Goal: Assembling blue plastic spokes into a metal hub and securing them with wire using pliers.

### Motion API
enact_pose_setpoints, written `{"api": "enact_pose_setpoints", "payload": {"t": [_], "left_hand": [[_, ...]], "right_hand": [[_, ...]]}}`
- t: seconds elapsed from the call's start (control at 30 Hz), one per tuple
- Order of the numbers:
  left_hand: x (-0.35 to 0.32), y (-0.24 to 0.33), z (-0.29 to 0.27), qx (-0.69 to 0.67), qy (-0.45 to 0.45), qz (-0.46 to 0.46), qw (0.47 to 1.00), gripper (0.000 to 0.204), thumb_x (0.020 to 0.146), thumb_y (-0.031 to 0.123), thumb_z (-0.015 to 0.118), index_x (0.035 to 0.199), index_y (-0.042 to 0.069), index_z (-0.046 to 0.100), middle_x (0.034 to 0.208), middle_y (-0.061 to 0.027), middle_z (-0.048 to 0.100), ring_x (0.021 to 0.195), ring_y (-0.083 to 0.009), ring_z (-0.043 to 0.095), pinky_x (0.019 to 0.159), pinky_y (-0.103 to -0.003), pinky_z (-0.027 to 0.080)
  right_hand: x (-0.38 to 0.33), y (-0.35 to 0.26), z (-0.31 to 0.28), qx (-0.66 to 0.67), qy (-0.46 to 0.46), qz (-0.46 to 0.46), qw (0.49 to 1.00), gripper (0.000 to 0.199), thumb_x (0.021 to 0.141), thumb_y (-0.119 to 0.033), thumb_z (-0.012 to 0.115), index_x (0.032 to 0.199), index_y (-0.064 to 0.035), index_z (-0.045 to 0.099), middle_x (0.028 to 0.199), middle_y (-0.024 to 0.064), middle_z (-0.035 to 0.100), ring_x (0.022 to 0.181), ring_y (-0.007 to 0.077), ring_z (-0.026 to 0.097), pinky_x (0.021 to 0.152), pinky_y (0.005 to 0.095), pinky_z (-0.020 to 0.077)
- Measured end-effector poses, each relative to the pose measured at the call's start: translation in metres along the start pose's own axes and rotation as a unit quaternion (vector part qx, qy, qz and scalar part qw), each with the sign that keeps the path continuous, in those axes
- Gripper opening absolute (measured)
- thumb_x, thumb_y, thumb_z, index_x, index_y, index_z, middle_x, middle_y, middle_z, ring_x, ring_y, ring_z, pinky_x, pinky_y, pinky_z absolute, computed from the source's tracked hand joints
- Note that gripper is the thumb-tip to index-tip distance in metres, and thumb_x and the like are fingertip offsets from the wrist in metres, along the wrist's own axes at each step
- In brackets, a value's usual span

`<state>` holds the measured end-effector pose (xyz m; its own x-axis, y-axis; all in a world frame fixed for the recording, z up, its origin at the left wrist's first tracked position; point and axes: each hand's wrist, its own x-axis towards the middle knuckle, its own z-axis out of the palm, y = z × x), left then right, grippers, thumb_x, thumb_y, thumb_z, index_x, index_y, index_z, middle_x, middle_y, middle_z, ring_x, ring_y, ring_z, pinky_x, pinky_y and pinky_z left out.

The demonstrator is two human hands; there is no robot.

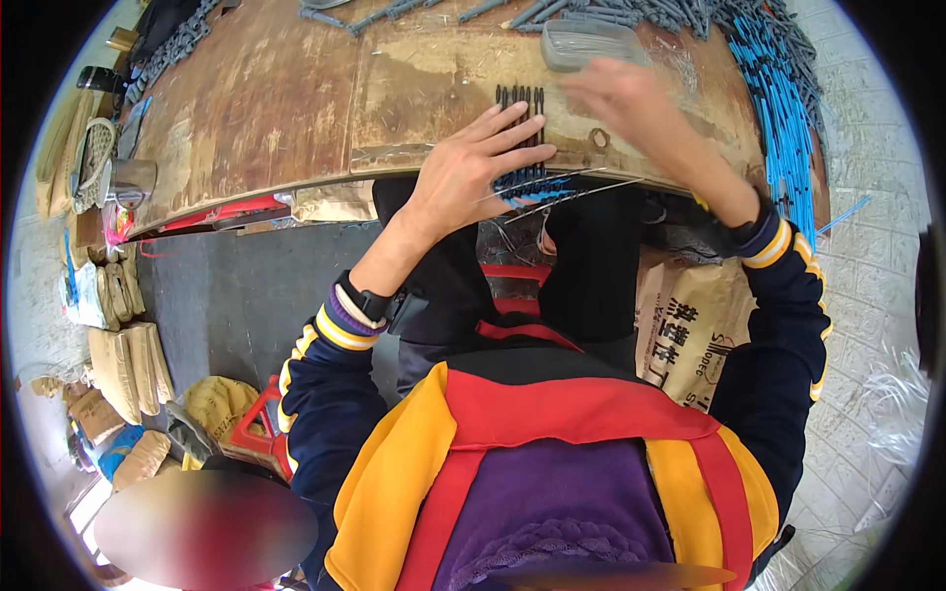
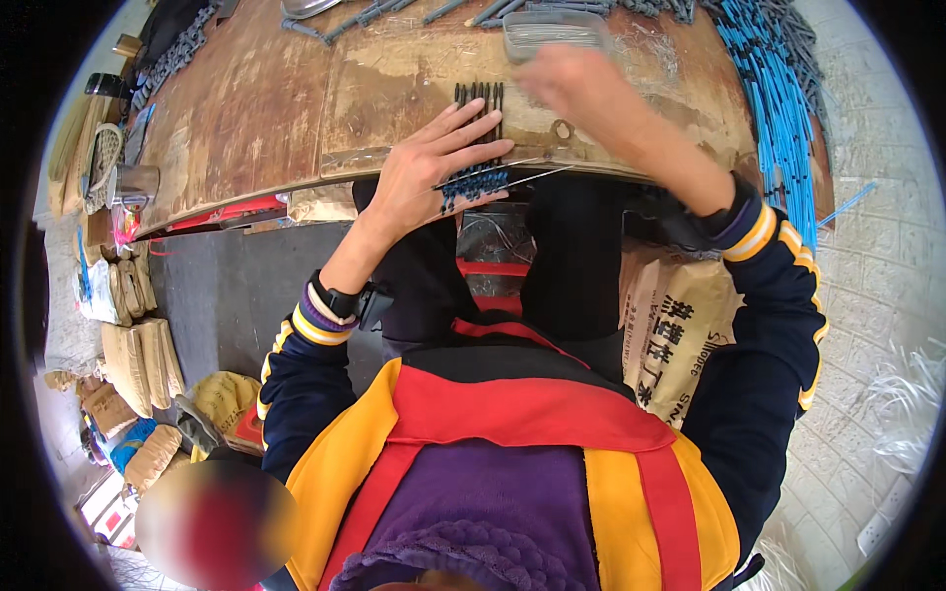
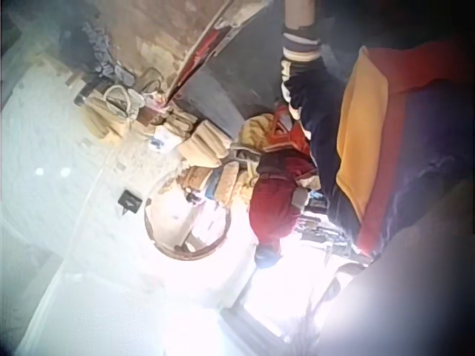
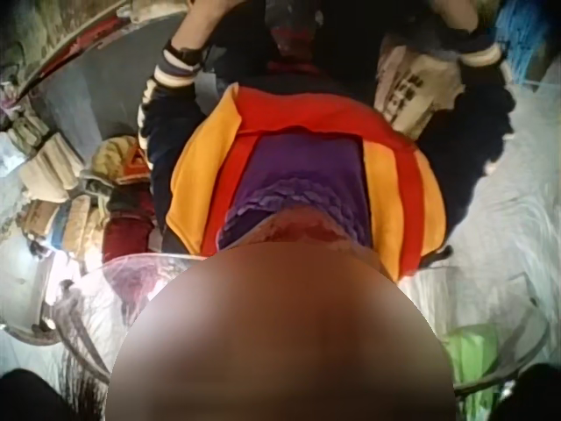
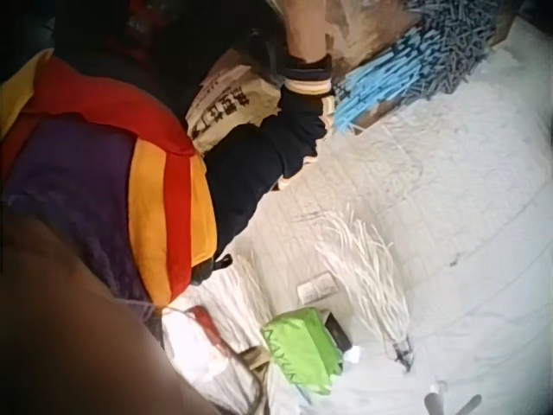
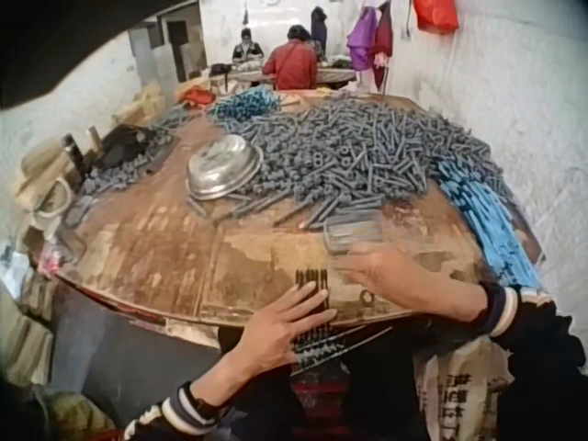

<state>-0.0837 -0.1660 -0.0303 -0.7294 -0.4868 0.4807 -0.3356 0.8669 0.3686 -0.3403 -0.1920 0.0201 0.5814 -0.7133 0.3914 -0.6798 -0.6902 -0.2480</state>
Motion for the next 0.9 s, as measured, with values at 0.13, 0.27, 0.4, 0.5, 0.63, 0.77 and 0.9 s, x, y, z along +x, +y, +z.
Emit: {"api": "enact_pose_setpoints", "payload": {"t": [0.13,0.27,0.4,0.5,0.63,0.77,0.9], "left_hand": [[0.0,-0.001,-0.002,-0.009,-0.018,-0.007,1.0,0.05,0.076,0.03,0.073,0.124,0.015,0.064,0.139,-0.0069,0.054,0.133,-0.0308,0.045,0.112,-0.045,0.036],[0.002,-0.001,-0.003,-0.009,-0.04,-0.011,0.999,0.052,0.077,0.031,0.069,0.126,0.015,0.063,0.141,-0.0066,0.052,0.134,-0.0308,0.043,0.113,-0.046,0.034],[0.005,0.001,-0.004,-0.02,-0.033,-0.017,0.999,0.053,0.077,0.032,0.067,0.126,0.015,0.063,0.141,-0.0064,0.052,0.134,-0.0308,0.043,0.113,-0.046,0.034],[0.004,0.001,-0.003,-0.022,-0.03,-0.022,0.999,0.056,0.073,0.031,0.067,0.127,0.015,0.062,0.141,-0.0061,0.052,0.135,-0.0305,0.042,0.114,-0.046,0.033],[0.002,-0.001,-0.002,-0.017,-0.04,-0.022,0.999,0.061,0.068,0.03,0.068,0.128,0.016,0.062,0.142,-0.0056,0.051,0.136,-0.0302,0.041,0.114,-0.046,0.033],[0.003,0.002,-0.003,-0.017,-0.033,-0.024,0.999,0.063,0.067,0.027,0.07,0.128,0.017,0.061,0.143,-0.0054,0.05,0.136,-0.0298,0.041,0.115,-0.046,0.033],[0.003,0.002,-0.004,-0.031,-0.029,-0.027,0.999,0.063,0.066,0.025,0.071,0.128,0.017,0.061,0.143,-0.0055,0.05,0.136,-0.0296,0.041,0.115,-0.045,0.033]], "right_hand": [[-0.015,-0.009,0.023,-0.014,-0.038,0.05,0.998,0.03,0.084,-0.001,0.059,0.113,-0.002,0.066,0.091,0.0138,0.059,0.082,0.0328,0.061,0.071,0.0391,0.0504],[-0.018,-0.006,0.026,-0.011,-0.034,0.071,0.997,0.033,0.083,0.001,0.059,0.115,-0.0015,0.064,0.091,0.0151,0.056,0.081,0.0338,0.061,0.071,0.0404,0.0498],[-0.018,-0.006,0.027,-0.013,-0.035,0.07,0.997,0.034,0.082,0.001,0.059,0.115,-0.0017,0.064,0.091,0.0149,0.056,0.081,0.0342,0.061,0.07,0.0409,0.0499],[-0.016,-0.008,0.028,-0.019,-0.037,0.076,0.996,0.035,0.082,0.0,0.059,0.116,-0.0021,0.064,0.091,0.0144,0.056,0.08,0.0342,0.061,0.069,0.0412,0.05],[-0.015,-0.004,0.027,-0.022,-0.032,0.047,0.998,0.035,0.082,-0.001,0.06,0.117,-0.0024,0.063,0.092,0.0139,0.056,0.08,0.0341,0.061,0.068,0.0415,0.0502],[-0.013,0.0,0.025,-0.016,-0.042,0.038,0.998,0.034,0.082,-0.001,0.059,0.115,-0.0022,0.062,0.092,0.0136,0.056,0.08,0.0342,0.061,0.068,0.0413,0.0504],[-0.011,0.0,0.027,-0.022,-0.046,0.032,0.998,0.03,0.082,0.0,0.058,0.112,-0.001,0.062,0.092,0.0135,0.056,0.08,0.0345,0.061,0.068,0.0413,0.0503]]}}
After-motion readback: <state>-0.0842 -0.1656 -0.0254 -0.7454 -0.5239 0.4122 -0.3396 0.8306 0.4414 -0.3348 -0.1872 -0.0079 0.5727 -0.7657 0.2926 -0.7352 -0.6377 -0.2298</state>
